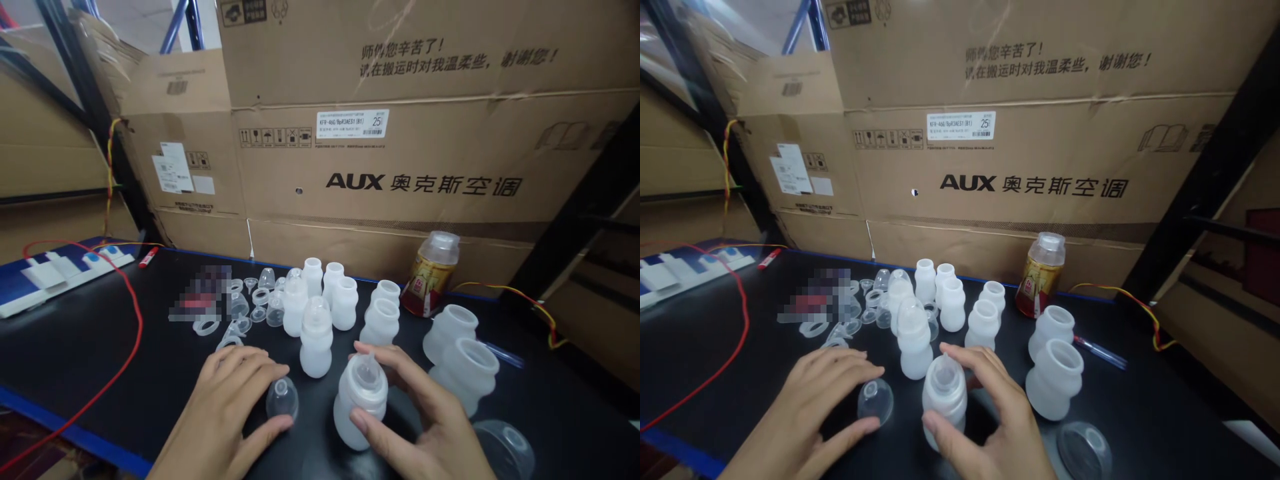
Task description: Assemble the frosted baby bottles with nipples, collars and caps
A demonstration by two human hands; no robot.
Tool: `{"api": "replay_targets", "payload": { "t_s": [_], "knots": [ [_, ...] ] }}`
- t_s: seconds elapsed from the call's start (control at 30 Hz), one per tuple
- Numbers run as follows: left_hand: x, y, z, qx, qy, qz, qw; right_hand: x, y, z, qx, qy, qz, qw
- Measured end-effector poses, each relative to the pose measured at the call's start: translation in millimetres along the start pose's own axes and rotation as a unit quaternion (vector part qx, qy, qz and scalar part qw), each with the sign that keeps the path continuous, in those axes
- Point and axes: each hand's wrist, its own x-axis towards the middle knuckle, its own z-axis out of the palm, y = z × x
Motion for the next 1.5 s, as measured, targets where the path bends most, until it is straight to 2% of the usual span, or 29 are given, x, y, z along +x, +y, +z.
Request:
{"api": "replay_targets", "payload": {
  "t_s": [0.07, 0.13, 0.37, 0.43, 0.6, 0.8, 1.0, 1.13, 1.27, 1.5],
  "knots": [
    [0.4, -0.6, 7.8, -0.004, 0.008, -0.013, 1.000, 0.3, 0.4, 1.3, 0.006, 0.006, -0.003, 1.000],
    [5.8, 1.3, 6.2, -0.024, 0.017, -0.018, 0.999, 0.9, 0.4, 1.6, 0.005, 0.003, -0.009, 1.000],
    [60.0, 35.8, -46.6, -0.139, 0.094, 0.007, 0.986, 2.8, -1.6, 0.5, 0.012, -0.001, -0.028, 1.000],
    [78.5, 47.9, -54.4, -0.176, 0.110, 0.041, 0.977, 3.1, -1.2, 2.0, 0.026, -0.007, -0.030, 0.999],
    [106.3, 67.5, -43.5, -0.246, 0.104, 0.095, 0.959, 3.0, -1.0, 7.3, 0.040, 0.004, -0.032, 0.999],
    [103.3, 72.4, -19.7, -0.265, 0.081, 0.110, 0.955, 6.1, -11.9, 4.3, 0.083, -0.023, 0.026, 0.996],
    [98.1, 70.7, -12.2, -0.221, 0.074, 0.131, 0.964, 9.2, -14.5, 6.7, 0.115, -0.032, 0.064, 0.991],
    [97.4, 72.6, -13.6, -0.185, 0.065, 0.145, 0.970, 8.7, -13.0, 12.6, 0.136, -0.011, 0.083, 0.987],
    [95.8, 75.4, -20.4, -0.175, 0.008, 0.119, 0.977, 6.6, -14.0, 14.9, 0.146, -0.018, 0.110, 0.983],
    [90.6, 75.7, -30.1, -0.201, -0.009, 0.073, 0.977, 9.3, -21.7, 13.5, 0.167, -0.037, 0.135, 0.976]
  ]
}}
